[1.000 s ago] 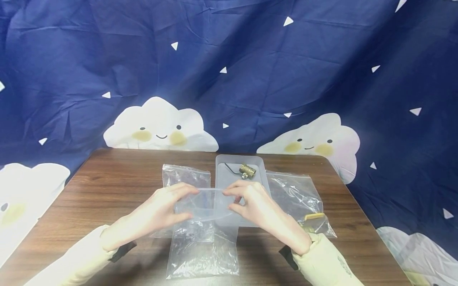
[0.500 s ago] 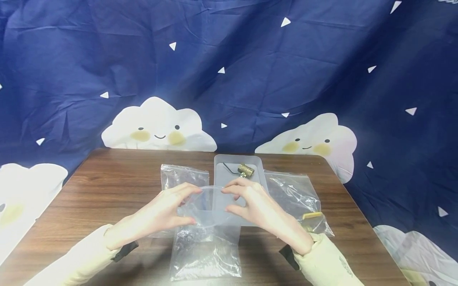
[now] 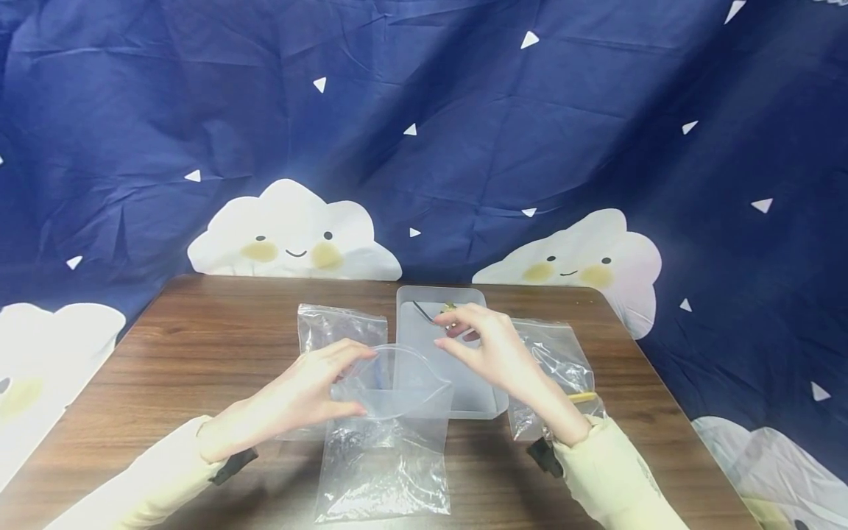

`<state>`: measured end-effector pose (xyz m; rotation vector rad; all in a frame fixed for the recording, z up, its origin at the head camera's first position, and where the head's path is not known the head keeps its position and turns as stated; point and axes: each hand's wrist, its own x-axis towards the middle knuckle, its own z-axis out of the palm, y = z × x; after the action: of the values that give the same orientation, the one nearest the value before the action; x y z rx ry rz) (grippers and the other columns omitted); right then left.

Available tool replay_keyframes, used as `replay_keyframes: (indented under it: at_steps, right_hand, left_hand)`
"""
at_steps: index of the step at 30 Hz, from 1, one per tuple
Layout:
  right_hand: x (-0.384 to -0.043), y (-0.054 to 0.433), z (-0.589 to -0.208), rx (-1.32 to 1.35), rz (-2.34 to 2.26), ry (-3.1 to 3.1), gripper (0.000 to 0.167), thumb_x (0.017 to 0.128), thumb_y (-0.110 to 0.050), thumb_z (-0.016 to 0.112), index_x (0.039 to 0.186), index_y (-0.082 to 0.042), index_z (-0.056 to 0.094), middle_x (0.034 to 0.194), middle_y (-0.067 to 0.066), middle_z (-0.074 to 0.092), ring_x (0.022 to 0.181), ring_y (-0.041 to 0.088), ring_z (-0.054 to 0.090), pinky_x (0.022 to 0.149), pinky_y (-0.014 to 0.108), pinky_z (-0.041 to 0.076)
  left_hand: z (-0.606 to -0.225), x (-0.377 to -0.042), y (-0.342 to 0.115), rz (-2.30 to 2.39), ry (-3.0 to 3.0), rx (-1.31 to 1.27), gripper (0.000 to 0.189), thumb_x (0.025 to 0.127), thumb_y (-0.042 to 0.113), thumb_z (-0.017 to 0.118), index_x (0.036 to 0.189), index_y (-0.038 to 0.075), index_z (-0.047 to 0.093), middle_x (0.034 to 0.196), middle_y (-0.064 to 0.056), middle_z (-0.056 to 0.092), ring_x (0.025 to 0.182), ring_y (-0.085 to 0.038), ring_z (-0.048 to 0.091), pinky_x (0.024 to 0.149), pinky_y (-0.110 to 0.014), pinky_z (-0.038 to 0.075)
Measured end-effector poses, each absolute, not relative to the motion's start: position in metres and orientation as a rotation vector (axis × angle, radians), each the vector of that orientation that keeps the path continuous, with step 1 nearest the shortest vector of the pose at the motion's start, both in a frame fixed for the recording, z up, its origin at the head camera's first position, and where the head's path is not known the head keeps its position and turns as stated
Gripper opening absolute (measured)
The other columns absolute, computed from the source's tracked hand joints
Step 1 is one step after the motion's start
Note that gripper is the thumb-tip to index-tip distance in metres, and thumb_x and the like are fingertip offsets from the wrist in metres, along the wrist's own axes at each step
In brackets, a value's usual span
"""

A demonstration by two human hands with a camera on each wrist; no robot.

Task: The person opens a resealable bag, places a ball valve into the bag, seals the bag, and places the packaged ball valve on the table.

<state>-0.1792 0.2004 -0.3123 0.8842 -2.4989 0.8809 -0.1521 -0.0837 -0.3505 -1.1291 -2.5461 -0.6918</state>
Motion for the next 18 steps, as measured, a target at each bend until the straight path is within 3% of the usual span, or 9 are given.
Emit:
replay_keyframes:
  at_steps: [18]
  right_hand:
    - [-0.262, 0.232, -0.355, 0.543, 0.991, -2.789, 0.027, 0.084, -0.008, 0.076, 0.108, 0.001, 0.069, 0.105, 0.020, 0.073, 0.090, 0.029, 0.073, 0.075, 0.024, 0.058]
  left_hand:
    - [-0.353, -0.149, -0.082, -0.716, -2.547, -1.165, 0.066, 0.071, 0.027, 0.088, 0.127, 0.004, 0.059, 0.124, -0.006, 0.065, 0.107, -0.018, 0.068, 0.092, -0.033, 0.057]
